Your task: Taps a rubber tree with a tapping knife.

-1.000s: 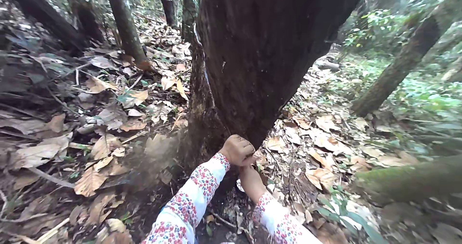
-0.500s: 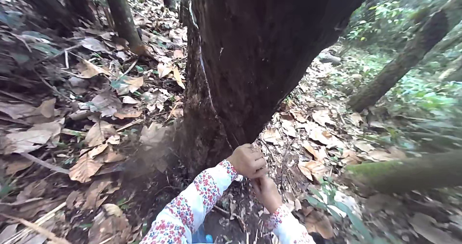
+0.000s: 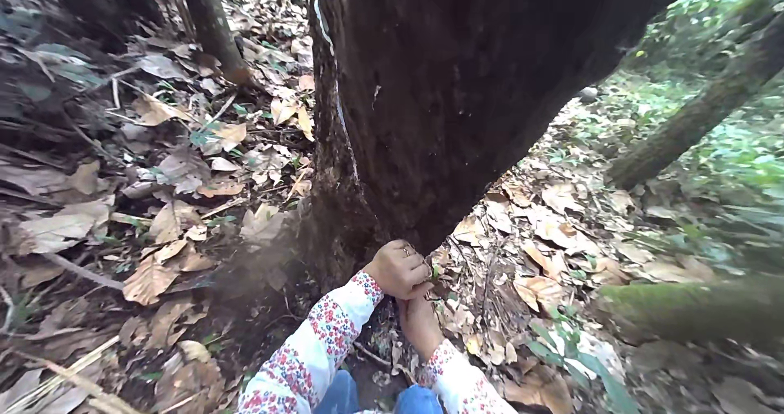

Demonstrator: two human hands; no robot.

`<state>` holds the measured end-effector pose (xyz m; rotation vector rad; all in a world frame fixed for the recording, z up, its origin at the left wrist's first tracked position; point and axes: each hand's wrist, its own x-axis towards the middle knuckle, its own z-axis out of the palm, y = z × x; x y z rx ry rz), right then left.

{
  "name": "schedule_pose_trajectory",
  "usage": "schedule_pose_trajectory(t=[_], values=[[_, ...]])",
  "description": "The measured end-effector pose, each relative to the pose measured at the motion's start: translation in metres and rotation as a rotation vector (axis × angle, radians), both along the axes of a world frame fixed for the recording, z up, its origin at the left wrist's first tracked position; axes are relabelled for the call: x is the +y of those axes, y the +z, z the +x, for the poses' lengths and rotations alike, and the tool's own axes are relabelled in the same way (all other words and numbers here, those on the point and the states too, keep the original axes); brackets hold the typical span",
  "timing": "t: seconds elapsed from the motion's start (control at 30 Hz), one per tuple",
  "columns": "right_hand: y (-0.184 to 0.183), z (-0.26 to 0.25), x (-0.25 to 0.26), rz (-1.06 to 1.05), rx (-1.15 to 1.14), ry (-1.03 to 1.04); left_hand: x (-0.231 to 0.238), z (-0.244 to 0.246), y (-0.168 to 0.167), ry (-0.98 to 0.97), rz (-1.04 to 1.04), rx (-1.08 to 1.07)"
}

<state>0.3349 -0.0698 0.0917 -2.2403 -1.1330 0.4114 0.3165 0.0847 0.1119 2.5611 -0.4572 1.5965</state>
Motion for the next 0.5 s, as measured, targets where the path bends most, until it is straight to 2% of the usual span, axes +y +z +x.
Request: schedule_pose_trajectory(t=[0.1, 0.2, 0.27, 0.3, 0.4, 0.43, 0.5], values=[[-0.005, 0.009, 0.003, 0.002, 0.012, 0.028, 0.0, 0.004, -0.003, 0.018, 0.011, -0.001], [0.007, 0.028, -0.011, -0.111, 0.047, 0.079, -0.017, 0.016, -0.012, 0.105, -0.02, -0.06], [0.008, 0.042, -0.025, -0.091, 0.058, 0.139, -0.029, 0.022, -0.017, 0.156, -0.031, -0.061], [0.003, 0.05, -0.036, -0.065, 0.05, 0.178, -0.039, 0.025, -0.022, 0.173, -0.05, -0.033], [-0.01, 0.086, -0.075, -0.169, 0.071, 0.27, -0.079, 0.04, -0.045, 0.235, -0.179, 0.085], [-0.017, 0.098, -0.09, -0.137, 0.054, 0.311, -0.091, 0.046, -0.054, 0.263, -0.218, 0.099], [-0.03, 0.125, -0.11, 0.063, 0.001, 0.436, -0.106, 0.059, -0.061, 0.331, -0.228, 0.02]])
